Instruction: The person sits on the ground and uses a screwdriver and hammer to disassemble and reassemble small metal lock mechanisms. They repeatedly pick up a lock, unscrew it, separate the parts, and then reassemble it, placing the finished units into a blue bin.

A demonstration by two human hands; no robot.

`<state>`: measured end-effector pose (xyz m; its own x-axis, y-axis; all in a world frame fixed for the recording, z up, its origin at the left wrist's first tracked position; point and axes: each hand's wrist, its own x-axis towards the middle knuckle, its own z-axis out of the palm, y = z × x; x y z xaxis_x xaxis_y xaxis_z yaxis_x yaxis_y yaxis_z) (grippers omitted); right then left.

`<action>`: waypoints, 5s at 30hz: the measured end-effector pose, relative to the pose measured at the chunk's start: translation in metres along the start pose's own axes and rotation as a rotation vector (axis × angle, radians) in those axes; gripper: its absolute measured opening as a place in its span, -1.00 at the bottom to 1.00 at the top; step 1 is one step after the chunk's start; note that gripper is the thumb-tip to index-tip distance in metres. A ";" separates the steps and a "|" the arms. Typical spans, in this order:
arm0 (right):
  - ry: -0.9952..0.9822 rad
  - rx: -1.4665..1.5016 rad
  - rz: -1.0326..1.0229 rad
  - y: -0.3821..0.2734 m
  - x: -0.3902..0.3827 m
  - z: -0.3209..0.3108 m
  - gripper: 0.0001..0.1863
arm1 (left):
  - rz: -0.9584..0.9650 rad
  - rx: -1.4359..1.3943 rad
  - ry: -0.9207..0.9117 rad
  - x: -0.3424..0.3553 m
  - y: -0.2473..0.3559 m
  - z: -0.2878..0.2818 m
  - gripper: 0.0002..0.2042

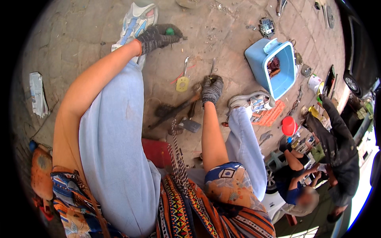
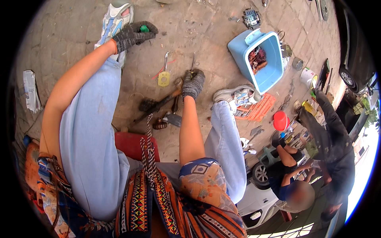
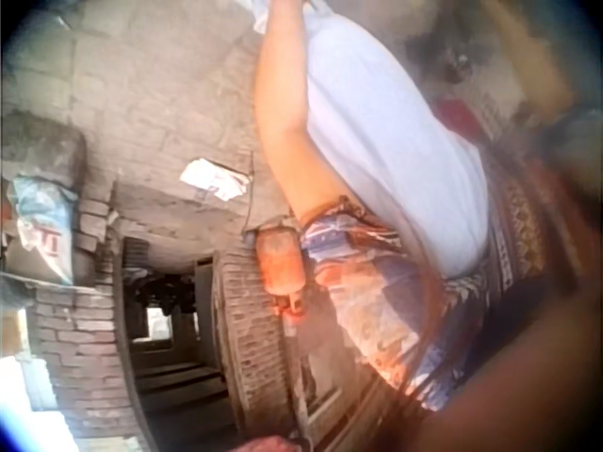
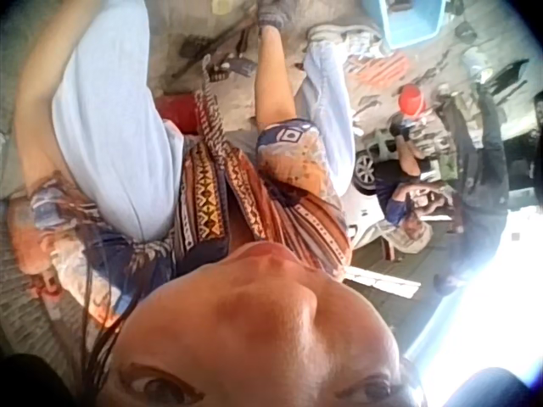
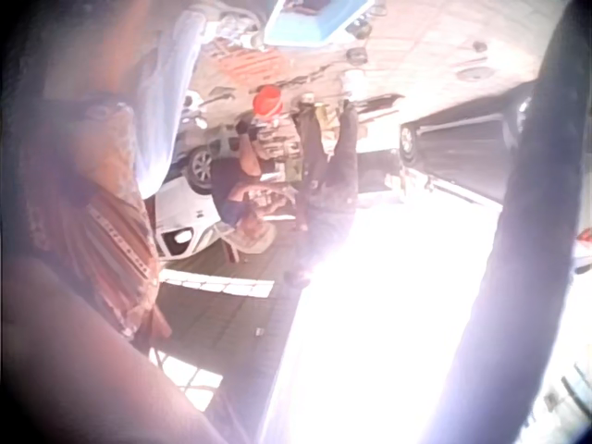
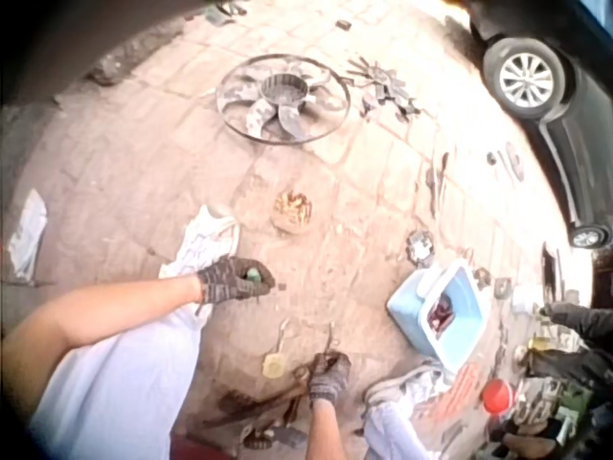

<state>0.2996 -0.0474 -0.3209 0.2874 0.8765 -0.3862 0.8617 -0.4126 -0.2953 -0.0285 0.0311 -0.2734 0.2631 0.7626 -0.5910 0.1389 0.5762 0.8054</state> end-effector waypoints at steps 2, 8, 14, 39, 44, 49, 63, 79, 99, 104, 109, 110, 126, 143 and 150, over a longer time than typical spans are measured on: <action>0.070 0.117 0.026 0.004 -0.006 0.001 -0.74 | -0.005 0.012 0.018 -0.001 0.000 0.001 -0.77; 0.306 0.275 0.282 0.007 -0.003 -0.004 -0.60 | -0.019 0.020 0.023 0.000 -0.001 0.002 -0.77; 0.133 0.049 -0.160 -0.019 0.006 -0.012 -0.57 | -0.005 0.040 0.043 0.001 -0.005 0.002 -0.78; 0.090 0.021 0.098 -0.033 0.007 -0.002 -0.71 | -0.029 0.053 0.074 0.003 -0.005 0.000 -0.75; 0.163 0.289 0.028 -0.064 0.019 0.004 -0.75 | -0.055 0.037 0.065 0.003 -0.007 -0.001 -0.76; 0.148 0.329 0.025 -0.095 0.051 0.018 -0.77 | -0.045 0.020 0.069 0.004 -0.004 -0.002 -0.77; 0.102 0.344 -0.081 -0.103 0.050 0.033 -0.83 | -0.041 0.032 0.066 0.000 -0.002 -0.003 -0.72; 0.086 0.239 -0.309 -0.134 -0.015 0.050 -0.76 | -0.019 0.029 0.072 0.002 -0.006 -0.004 -0.77; -0.077 0.246 -0.454 -0.149 -0.014 0.059 -0.82 | -0.002 0.035 0.059 0.002 -0.010 -0.010 -0.73; -0.074 0.318 -0.439 -0.134 -0.015 0.074 -0.83 | 0.022 0.039 0.056 0.006 -0.015 -0.009 -0.70; -0.089 0.181 -0.490 -0.141 -0.016 0.068 -0.86 | 0.024 0.060 0.067 0.006 -0.017 -0.011 -0.71; -0.100 0.135 -0.502 -0.142 -0.015 0.067 -0.86 | 0.003 0.075 0.068 0.006 -0.018 -0.012 -0.73; 0.269 0.692 -0.615 -0.293 0.033 -0.026 -0.67 | -0.056 -0.081 0.046 -0.003 -0.002 -0.014 -0.72; 0.016 0.611 0.024 -0.120 -0.015 0.051 -0.74 | -0.002 0.040 0.049 0.001 -0.009 -0.014 -0.73; 0.034 0.395 -0.119 -0.118 -0.018 0.057 -0.78 | -0.021 0.029 0.057 0.005 -0.012 -0.014 -0.73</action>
<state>0.1688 -0.0286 -0.3293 0.2145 0.9290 -0.3017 0.6646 -0.3652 -0.6519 -0.0422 0.0323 -0.2865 0.2050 0.7664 -0.6087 0.1718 0.5841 0.7933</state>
